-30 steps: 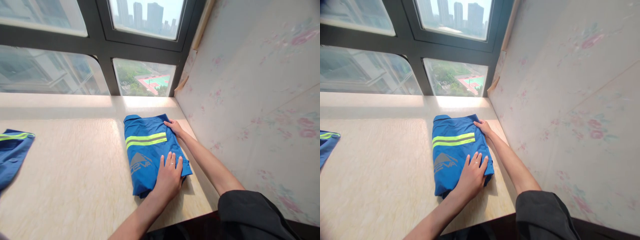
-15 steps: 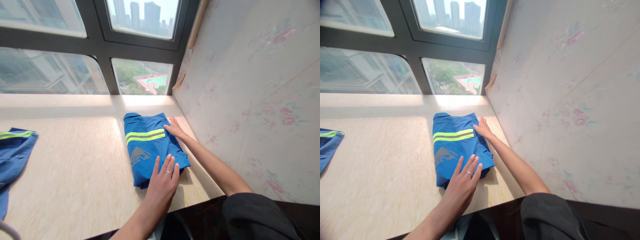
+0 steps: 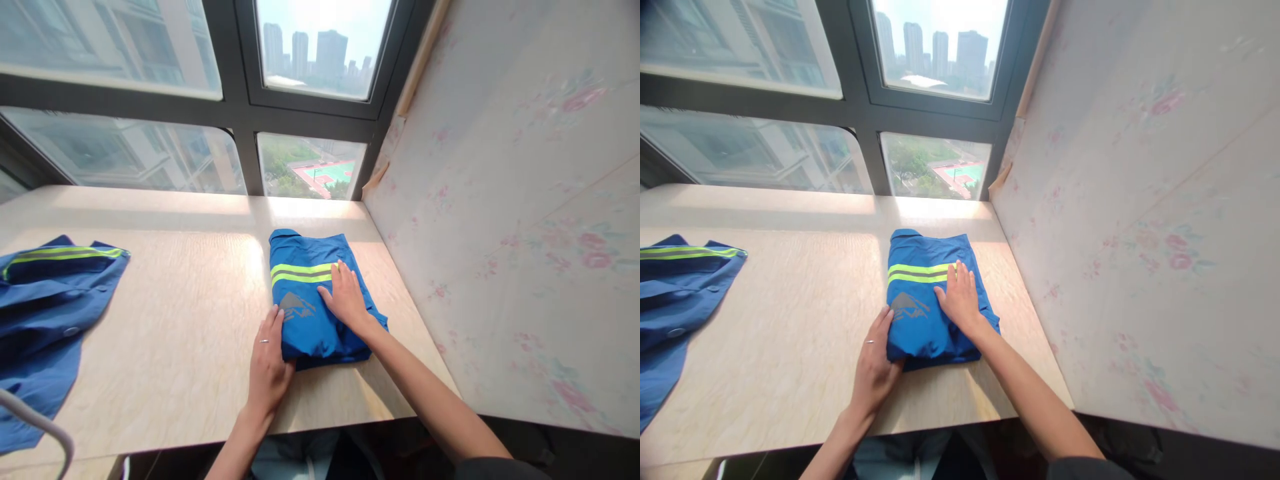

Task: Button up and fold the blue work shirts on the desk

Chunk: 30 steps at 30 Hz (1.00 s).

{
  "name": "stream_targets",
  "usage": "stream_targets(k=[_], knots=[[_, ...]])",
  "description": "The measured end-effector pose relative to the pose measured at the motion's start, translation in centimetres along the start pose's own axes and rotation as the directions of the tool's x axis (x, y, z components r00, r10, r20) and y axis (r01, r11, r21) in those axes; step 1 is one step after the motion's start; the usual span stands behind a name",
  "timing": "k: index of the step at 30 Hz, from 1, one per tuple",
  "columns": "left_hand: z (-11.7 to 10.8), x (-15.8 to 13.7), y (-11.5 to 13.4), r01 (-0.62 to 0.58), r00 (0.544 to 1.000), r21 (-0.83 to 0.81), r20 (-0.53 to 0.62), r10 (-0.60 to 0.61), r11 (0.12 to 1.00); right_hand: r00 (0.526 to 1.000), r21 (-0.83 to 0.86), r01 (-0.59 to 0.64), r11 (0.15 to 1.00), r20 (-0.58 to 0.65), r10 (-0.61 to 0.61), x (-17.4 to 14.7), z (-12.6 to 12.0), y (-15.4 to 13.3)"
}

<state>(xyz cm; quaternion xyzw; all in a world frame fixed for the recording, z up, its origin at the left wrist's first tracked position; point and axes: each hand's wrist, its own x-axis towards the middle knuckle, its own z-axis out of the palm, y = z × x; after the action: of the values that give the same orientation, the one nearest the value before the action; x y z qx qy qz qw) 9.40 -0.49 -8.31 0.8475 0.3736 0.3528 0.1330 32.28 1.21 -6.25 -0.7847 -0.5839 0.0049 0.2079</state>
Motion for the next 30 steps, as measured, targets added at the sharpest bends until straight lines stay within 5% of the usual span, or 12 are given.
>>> stream_targets(k=[5,10,17,21,23,27,30], knots=[[-0.6,-1.9,-2.5,0.113,0.993,0.087,0.013,-0.114,0.99,0.985,0.072,0.102,0.992,-0.145,-0.09,-1.5,2.0,4.1],[-1.7,-2.7,-3.8,0.041,0.979,0.134,0.193,-0.067,0.99,0.975,0.072,0.096,0.993,-0.21,-0.079,-2.4,1.8,5.3],[-6.0,-0.8,-4.9,0.125,0.869,-0.1,0.492,-0.06,0.987,0.988,-0.057,0.09,0.994,-0.122,-0.097,-3.2,2.4,4.7],[-6.6,3.1,-4.8,0.392,0.885,-0.38,0.405,-0.231,0.838,0.996,-0.15,0.073,0.986,-0.032,-0.079,-4.2,1.6,3.7],[-5.1,5.3,-4.4,0.462,0.877,-0.365,0.321,-0.356,0.809,0.997,-0.197,0.07,0.978,0.034,-0.064,-4.3,0.7,2.8],[-0.9,9.3,-2.8,0.142,0.955,-0.004,0.263,-0.136,0.99,0.995,-0.239,0.043,0.97,0.1,-0.019,-2.4,-1.2,0.4],[1.2,12.1,-1.5,-0.097,0.947,0.2,0.319,0.029,0.975,0.993,-0.185,0.117,0.976,0.023,-0.115,0.8,-1.7,-1.6]])
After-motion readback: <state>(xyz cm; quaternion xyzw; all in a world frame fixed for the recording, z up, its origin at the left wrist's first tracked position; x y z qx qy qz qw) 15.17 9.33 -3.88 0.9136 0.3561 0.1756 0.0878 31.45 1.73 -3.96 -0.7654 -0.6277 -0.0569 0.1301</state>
